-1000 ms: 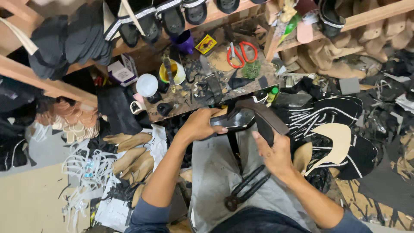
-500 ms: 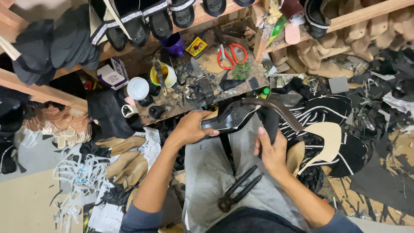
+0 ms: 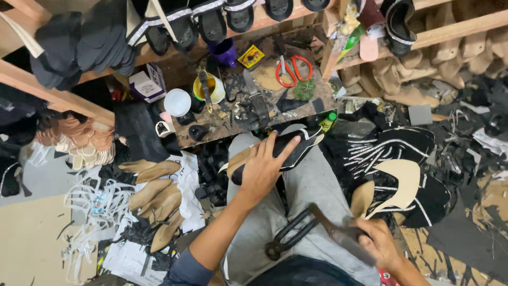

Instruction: The person inserts a wooden shoe last into a black high-heeled shoe, then uses a hammer to tap the shoe upper and heel area to secure the fit. The person repeatedly adjusts the shoe and last while hammering.

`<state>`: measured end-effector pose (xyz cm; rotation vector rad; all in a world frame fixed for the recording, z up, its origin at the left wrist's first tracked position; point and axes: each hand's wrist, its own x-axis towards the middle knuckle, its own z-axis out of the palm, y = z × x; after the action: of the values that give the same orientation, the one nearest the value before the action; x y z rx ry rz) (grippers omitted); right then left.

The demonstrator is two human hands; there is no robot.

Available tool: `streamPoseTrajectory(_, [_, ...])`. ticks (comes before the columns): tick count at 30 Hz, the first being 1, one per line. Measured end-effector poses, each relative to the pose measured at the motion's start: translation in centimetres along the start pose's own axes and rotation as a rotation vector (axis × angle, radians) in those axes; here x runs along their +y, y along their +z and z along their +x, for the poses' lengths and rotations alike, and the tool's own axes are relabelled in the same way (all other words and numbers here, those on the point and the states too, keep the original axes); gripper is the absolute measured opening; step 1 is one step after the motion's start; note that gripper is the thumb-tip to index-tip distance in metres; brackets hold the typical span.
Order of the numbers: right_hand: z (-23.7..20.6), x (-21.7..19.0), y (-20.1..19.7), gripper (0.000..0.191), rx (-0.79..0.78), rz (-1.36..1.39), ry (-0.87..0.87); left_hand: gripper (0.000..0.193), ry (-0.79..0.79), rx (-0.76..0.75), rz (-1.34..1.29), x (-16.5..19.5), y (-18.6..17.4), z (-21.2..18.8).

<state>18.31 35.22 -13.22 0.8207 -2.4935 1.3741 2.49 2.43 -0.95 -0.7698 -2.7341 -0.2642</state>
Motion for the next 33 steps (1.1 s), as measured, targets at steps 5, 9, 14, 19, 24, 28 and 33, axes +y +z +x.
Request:
streamPoseTrajectory(5, [1.2,-2.2,-1.5,0.029,-0.022,-0.299,0.134,0.109,-0.222,0.034,-0.606,-0.5,-3.8,0.4])
streamPoseTrajectory(9, [6.4,-6.3,1.7,0.07,0.07,0.182,0.302,0.107,-0.27,0.239,-1.697,2.7,-7.4,0.0])
streamPoseTrajectory(14, [11.6,-10.3,5.2,0.096,0.183,0.222,0.017,0.11,-0.163,0.155,-2.352,5.1,-9.6,-0.6])
streamPoseTrajectory(19, [12.6,-15.1,5.8,0.101,0.252,0.185,-0.064,0.114,-0.271,0.204,-2.364,1.5,-9.9,-0.8])
streamPoseTrajectory(24, [13.7,-16.8,6.2,0.101,0.215,0.072,-0.053,0.109,-0.238,0.288,-2.448,-0.1,-7.7,-1.0])
streamPoseTrajectory(28, [13.5,-16.9,7.2,0.099,0.186,0.118,0.012,0.106,-0.336,0.311,-2.354,-0.7,-6.5,-1.8])
streamPoseTrajectory(33, [13.2,-17.0,7.2,0.086,0.113,0.644,0.299,0.084,-0.433,0.332,-2.511,-0.5,-7.0,-2.5])
